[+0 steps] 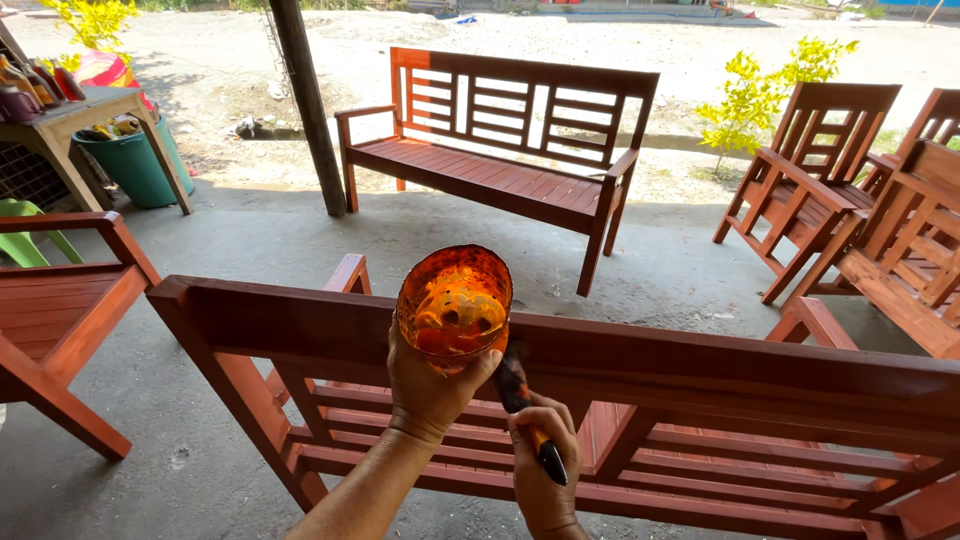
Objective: The person paints red stain onto wooden benches and chairs using a wide brush, holding a small paint cup in one hand. They coat armrests, legs, rails and backrest slats of several furniture pieces, dipping the brush into the cup as they move around the pieces.
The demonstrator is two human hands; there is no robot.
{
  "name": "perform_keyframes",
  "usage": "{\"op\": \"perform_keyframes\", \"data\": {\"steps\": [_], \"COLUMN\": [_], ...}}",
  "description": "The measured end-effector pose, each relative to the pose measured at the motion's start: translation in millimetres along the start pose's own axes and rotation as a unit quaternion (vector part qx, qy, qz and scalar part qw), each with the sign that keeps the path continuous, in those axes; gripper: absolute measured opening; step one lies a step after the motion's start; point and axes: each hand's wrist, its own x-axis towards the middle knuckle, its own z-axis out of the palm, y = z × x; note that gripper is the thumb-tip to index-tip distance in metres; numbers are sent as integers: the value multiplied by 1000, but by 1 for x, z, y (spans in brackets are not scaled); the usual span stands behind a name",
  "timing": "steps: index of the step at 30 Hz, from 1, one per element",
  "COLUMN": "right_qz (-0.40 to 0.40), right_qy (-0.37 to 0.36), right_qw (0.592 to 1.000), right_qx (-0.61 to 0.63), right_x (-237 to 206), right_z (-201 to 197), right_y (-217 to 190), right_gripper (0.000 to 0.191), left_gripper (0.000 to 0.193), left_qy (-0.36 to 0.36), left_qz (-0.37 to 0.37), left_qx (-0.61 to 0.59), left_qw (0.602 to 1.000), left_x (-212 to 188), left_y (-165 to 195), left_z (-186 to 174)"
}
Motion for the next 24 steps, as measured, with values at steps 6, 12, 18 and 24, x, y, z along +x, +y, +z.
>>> {"op": "perform_keyframes", "data": {"steps": [6,12,18,24], "right_qz": [-44,-37,-59,-82], "right_qy": [58,184,257,263], "right_qw": [997,982,964,960], "right_qx": [20,-18,-40,-41], "right_x": [40,72,108,138], "right_z": [-83,-225,-364,-480], "right_y": [8,25,34,43], "right_gripper": [13,9,12,13], "left_gripper": [81,84,88,99], "left_qy": [-25,-49,-91,-118], "left_qz": [-6,39,32,41], "left_qx": [-95,-9,-21,-12], "left_qw": [995,998,995,992], "left_x": [-1,-24,-55,-78], "left_y": [12,29,52,68], "left_z": [41,138,248,337]}}
